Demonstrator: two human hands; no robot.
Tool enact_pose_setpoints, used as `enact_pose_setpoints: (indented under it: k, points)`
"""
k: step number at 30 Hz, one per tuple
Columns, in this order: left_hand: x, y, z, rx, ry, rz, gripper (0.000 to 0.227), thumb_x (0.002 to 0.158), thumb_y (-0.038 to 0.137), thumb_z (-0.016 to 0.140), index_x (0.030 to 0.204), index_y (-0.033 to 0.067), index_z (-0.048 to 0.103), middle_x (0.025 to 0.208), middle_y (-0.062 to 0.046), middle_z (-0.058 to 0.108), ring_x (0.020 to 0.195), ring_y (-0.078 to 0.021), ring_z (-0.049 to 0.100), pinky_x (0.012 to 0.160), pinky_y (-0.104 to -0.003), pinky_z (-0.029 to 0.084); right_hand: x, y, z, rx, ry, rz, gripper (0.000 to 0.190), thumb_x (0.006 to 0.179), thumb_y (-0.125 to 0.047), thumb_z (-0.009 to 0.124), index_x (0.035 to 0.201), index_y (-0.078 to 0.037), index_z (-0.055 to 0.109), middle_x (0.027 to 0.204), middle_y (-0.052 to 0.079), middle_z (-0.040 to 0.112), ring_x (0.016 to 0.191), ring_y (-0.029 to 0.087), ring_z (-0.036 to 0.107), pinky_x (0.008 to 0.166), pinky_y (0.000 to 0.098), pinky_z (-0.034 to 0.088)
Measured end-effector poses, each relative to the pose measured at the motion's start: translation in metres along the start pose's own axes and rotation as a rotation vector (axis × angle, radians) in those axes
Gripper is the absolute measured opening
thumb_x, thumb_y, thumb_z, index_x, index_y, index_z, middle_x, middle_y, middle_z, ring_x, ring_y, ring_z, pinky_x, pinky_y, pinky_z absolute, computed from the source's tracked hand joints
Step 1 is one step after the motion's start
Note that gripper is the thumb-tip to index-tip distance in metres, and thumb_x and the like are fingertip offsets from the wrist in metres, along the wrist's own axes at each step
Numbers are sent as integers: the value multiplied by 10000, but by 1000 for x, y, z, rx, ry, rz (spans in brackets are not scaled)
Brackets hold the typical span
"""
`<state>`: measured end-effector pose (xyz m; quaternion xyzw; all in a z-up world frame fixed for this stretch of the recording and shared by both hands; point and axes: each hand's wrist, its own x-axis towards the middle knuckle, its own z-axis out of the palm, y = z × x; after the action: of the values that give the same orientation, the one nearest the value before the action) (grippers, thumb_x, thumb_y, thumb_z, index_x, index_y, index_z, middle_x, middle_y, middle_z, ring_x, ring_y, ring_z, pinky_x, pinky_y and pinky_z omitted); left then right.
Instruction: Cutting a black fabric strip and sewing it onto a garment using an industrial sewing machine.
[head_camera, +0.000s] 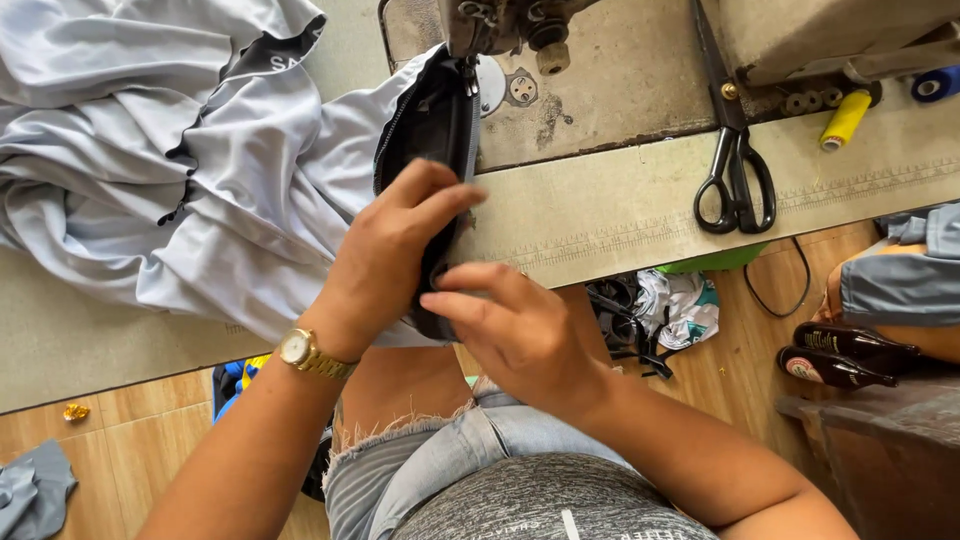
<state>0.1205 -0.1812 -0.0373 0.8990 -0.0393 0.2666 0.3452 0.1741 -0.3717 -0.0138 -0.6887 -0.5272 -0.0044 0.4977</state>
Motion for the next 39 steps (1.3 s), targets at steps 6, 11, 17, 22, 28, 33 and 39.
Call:
enact_pose_setpoints:
  k: [6, 11, 17, 22, 28, 33, 39]
  points:
    - [4, 8, -16, -100, 214, -182, 418, 1239, 270, 464, 1553, 19, 578, 1183, -230, 639, 926, -343, 808, 859, -440, 620, -3, 44, 7, -76, 53, -18, 295, 1049, 97, 552, 1262, -15, 722, 1259, 169, 727, 1170, 407, 735, 1008, 485, 609]
    - [1, -12, -36, 207, 148, -339, 384, 1246, 386, 513, 1120, 88, 721, 828, -205, 703, 869, -505, 720, 764, -575, 547, -14, 65, 1, -273, -255, -308, 342, 1044, 2, 508, 1326, 5, 700, 1465, 152, 676, 1486, 348, 588, 1290, 527, 372]
    - [4, -70, -64, 562, 155, -303, 364, 1298, 327, 595, 1113, 85, 794, 702, -148, 659, 619, -440, 609, 592, -518, 423, -12, 58, -44, -214, -401, -308, 192, 1046, -40, 701, 1186, 90, 688, 1248, 222, 695, 1375, 451, 644, 1210, 604, 528]
    - [27, -1, -33, 30, 155, -48, 238, 1153, 85, 550, 1201, -64, 729, 1242, -257, 781, 1156, -394, 772, 1026, -459, 604, -18, 75, -37, -326, -302, -443, 119, 1057, -35, 742, 1168, -57, 778, 1225, 138, 692, 1302, 350, 707, 1172, 547, 552]
    - [-3, 0, -6, 110, 145, -252, 310, 1193, 147, 477, 1264, -41, 714, 1212, -209, 770, 1108, -391, 739, 968, -464, 548, -16, 72, -34, -241, -301, -426, 143, 1076, -75, 662, 1135, -29, 785, 1301, 146, 736, 1294, 364, 722, 1166, 551, 527]
    - [2, 12, -21, 172, 149, -156, 362, 1206, 162, 486, 1357, -101, 684, 1356, -259, 737, 1287, -409, 719, 1155, -481, 545, -15, 71, -36, -157, -261, -401, 130, 1050, -73, 697, 1079, 7, 796, 1247, 159, 757, 1248, 388, 736, 1139, 556, 557]
    - [0, 6, 5, 217, -307, 99, 582, 867, -37, 526, 1433, -75, 655, 1501, -261, 669, 1466, -424, 588, 1312, -607, 353, -15, 68, -37, -155, -257, -385, 152, 1066, -59, 665, 1079, 28, 789, 1343, 193, 747, 1313, 364, 723, 1120, 524, 549]
